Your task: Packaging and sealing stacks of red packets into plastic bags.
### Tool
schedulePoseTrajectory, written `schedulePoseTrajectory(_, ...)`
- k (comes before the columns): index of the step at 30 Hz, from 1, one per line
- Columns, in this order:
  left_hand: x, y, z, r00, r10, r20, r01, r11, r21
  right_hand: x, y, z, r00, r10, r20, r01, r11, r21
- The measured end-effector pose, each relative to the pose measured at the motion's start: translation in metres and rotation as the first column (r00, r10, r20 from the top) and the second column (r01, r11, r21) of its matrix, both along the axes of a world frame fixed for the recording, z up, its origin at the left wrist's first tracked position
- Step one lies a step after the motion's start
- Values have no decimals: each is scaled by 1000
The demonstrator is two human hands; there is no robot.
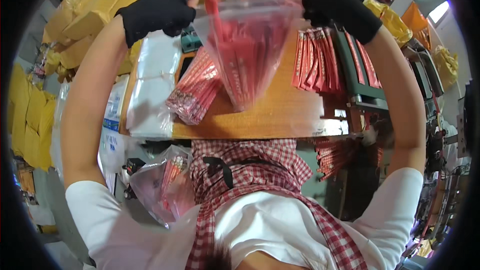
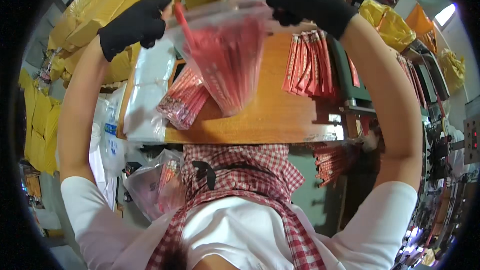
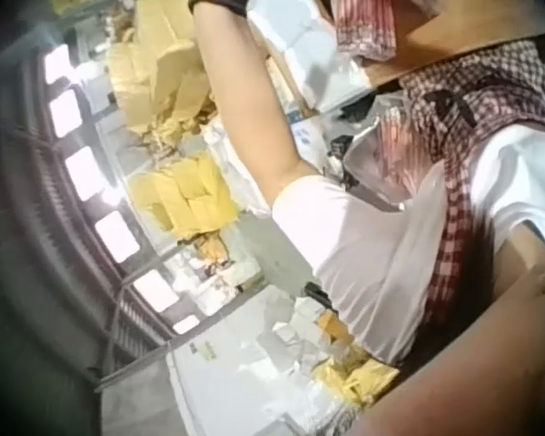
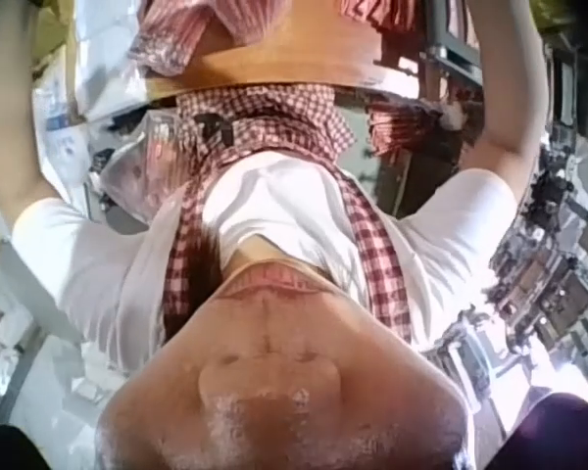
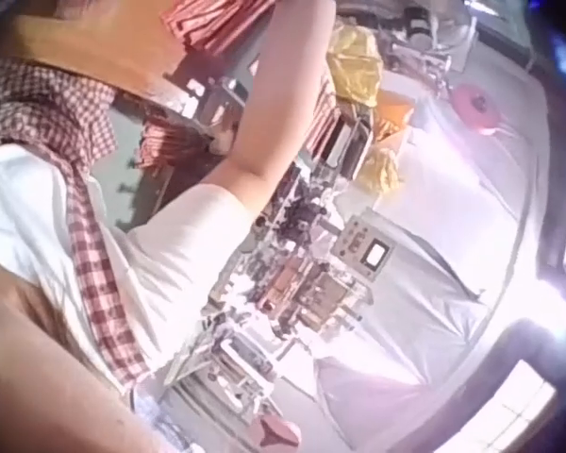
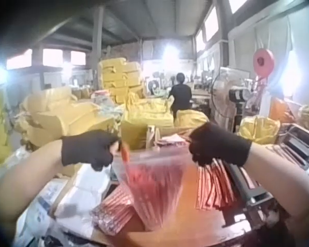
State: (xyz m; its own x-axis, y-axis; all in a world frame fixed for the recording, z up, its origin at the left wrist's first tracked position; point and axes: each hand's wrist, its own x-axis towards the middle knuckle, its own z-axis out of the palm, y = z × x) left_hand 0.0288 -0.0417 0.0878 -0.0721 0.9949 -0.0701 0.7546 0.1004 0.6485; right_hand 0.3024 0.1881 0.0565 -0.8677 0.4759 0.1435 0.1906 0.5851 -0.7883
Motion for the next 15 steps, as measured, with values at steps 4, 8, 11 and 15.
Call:
schedulePoseTrajectory(4,24,10,31,982,80,-171,-48,982,181,3,-53,58,989,-143,41,71,698,712)
schedulePoseTrajectory(8,8,6,78,951,-171,-257,239,935,261,43,-2,54,998,-14,-66,63,535,843)
schedulePoseTrajectory(11,20,4,13,871,-121,-477,228,958,173,23,-53,17,946,35,322,-221,797,562)
schedulePoseTrajectory(15,28,-4,33,994,-105,-23,108,980,170,32,-84,37,965,-261,3,150,565,811)
